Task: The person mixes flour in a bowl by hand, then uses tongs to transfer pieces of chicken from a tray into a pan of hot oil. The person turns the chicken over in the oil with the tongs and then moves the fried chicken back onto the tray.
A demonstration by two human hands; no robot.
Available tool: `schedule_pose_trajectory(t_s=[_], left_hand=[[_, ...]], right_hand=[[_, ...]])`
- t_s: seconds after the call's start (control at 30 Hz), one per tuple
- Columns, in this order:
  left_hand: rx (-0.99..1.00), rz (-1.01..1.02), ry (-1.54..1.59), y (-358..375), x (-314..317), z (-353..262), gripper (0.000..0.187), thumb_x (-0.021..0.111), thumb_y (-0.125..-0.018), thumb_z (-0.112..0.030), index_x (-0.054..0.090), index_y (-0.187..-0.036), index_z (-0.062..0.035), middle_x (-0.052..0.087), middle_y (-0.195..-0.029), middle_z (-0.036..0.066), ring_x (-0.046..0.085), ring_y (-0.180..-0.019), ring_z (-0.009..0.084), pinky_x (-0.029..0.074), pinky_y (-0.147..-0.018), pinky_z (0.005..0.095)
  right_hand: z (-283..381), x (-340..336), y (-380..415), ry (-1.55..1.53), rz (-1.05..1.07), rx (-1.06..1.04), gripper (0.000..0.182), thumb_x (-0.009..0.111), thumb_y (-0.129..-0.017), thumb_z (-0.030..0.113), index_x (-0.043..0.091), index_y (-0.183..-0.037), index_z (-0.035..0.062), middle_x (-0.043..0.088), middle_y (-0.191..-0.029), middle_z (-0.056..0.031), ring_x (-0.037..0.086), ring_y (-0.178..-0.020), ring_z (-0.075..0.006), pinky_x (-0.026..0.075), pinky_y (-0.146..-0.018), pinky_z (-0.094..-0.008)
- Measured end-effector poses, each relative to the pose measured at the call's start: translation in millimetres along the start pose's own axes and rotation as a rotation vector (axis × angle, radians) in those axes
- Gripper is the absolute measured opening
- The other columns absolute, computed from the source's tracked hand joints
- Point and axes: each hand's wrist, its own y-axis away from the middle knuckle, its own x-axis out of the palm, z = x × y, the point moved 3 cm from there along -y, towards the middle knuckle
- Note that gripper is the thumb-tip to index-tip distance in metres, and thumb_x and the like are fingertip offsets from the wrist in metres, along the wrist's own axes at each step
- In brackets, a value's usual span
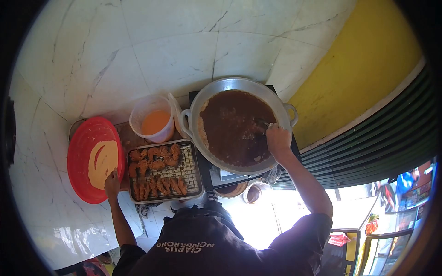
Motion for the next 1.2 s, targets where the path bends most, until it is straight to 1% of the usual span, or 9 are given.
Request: schedule_pose_trajectory(t_s=[0.3, 0.47, 0.53, 0.7, 0.77, 0.87, 0.97, 1.03, 1.2], left_hand=[[0.016, 0.017, 0.006, 0.8, -1.2, -0.9, 0.062, 0.03, -0.093, -0.059, 0.063, -0.113, -0.0105, 0.065, -0.102, 0.019, 0.06, -0.098, 0.0398, 0.046, -0.084, 0.0476], [0.015, 0.012, 0.014, 1.8, -3.2, -2.1, 0.063, 0.03, -0.092, -0.059, 0.063, -0.114, -0.0101, 0.065, -0.102, 0.019, 0.06, -0.098, 0.0394, 0.046, -0.084, 0.0476], [0.001, 0.04, 0.023, 4.3, -6.9, -6.7, 0.063, 0.031, -0.092, -0.058, 0.062, -0.115, -0.0086, 0.064, -0.105, 0.021, 0.058, -0.102, 0.0405, 0.044, -0.087, 0.0478], [0.014, 0.051, 0.031, -0.4, -3.4, -1.3, 0.063, 0.031, -0.092, -0.059, 0.062, -0.114, -0.009, 0.065, -0.103, 0.021, 0.059, -0.1, 0.041, 0.045, -0.085, 0.0482], [0.011, 0.063, 0.026, -0.8, -1.8, 1.7, 0.063, 0.031, -0.092, -0.059, 0.062, -0.114, -0.0092, 0.065, -0.103, 0.021, 0.059, -0.099, 0.0411, 0.045, -0.085, 0.0484], [0.006, 0.045, 0.006, -1.0, -1.4, 1.5, 0.064, 0.03, -0.092, -0.06, 0.062, -0.114, -0.0092, 0.065, -0.102, 0.021, 0.06, -0.097, 0.0415, 0.045, -0.084, 0.0488], [0.014, 0.034, 0.016, -1.8, -0.1, 3.5, 0.065, 0.03, -0.092, -0.061, 0.062, -0.114, -0.0093, 0.065, -0.101, 0.02, 0.059, -0.098, 0.0416, 0.045, -0.084, 0.0489], [0.022, 0.017, 0.003, -1.6, 0.6, 3.7, 0.062, 0.03, -0.092, -0.061, 0.063, -0.113, -0.0133, 0.067, -0.098, 0.017, 0.062, -0.095, 0.0381, 0.047, -0.083, 0.0474], [0.018, 0.034, -0.005, -2.0, 1.5, 5.6, 0.062, 0.03, -0.092, -0.061, 0.064, -0.113, -0.0139, 0.067, -0.098, 0.016, 0.062, -0.095, 0.0378, 0.047, -0.083, 0.0473]], right_hand=[[-3.0, 8.8, 0.7, 0.081, -0.044, -0.058, 0.029, 0.062, -0.079, 0.012, 0.058, -0.107, 0.0046, 0.062, -0.095, -0.0064, 0.065, -0.09, -0.0202, 0.053, -0.068, -0.0327], [-14.4, 2.2, 0.8, 0.113, -0.163, -0.105, 0.037, 0.062, -0.078, 0.018, 0.059, -0.114, 0.0066, 0.062, -0.096, -0.0051, 0.065, -0.087, -0.0192, 0.053, -0.066, -0.0325], [-18.8, -4.7, 3.2, 0.114, -0.186, -0.117, 0.037, 0.063, -0.078, 0.019, 0.06, -0.113, 0.0069, 0.062, -0.096, -0.0047, 0.065, -0.086, -0.019, 0.053, -0.065, -0.0322], [-26.8, -34.6, 9.5, 0.111, -0.25, -0.155, 0.036, 0.065, -0.076, 0.02, 0.062, -0.11, 0.0075, 0.062, -0.094, -0.0035, 0.064, -0.084, -0.0175, 0.052, -0.064, -0.0311], [-31.7, -45.5, 13.3, 0.079, -0.397, -0.164, 0.041, 0.069, -0.073, 0.023, 0.062, -0.111, 0.009, 0.061, -0.093, -0.0028, 0.064, -0.083, -0.0167, 0.051, -0.062, -0.0309], [-37.8, -63.5, 18.1, 0.004, -0.532, -0.172, 0.042, 0.072, -0.068, 0.02, 0.062, -0.108, 0.0083, 0.062, -0.098, -0.0045, 0.062, -0.079, -0.0205, 0.05, -0.062, -0.032], [-40.5, -63.4, 22.7, -0.017, -0.618, -0.209, 0.046, 0.073, -0.067, 0.018, 0.062, -0.111, 0.0086, 0.063, -0.098, -0.004, 0.062, -0.077, -0.0193, 0.049, -0.061, -0.0317], [-38.7, -53.3, 26.4, -0.002, -0.634, -0.246, 0.049, 0.074, -0.067, 0.018, 0.061, -0.113, 0.0089, 0.063, -0.098, -0.0041, 0.061, -0.077, -0.0192, 0.049, -0.061, -0.0315], [-31.2, -50.4, 36.7, -0.005, -0.62, -0.296, 0.053, 0.075, -0.065, 0.018, 0.06, -0.115, 0.0085, 0.063, -0.099, -0.0053, 0.062, -0.077, -0.0197, 0.05, -0.062, -0.0315]])
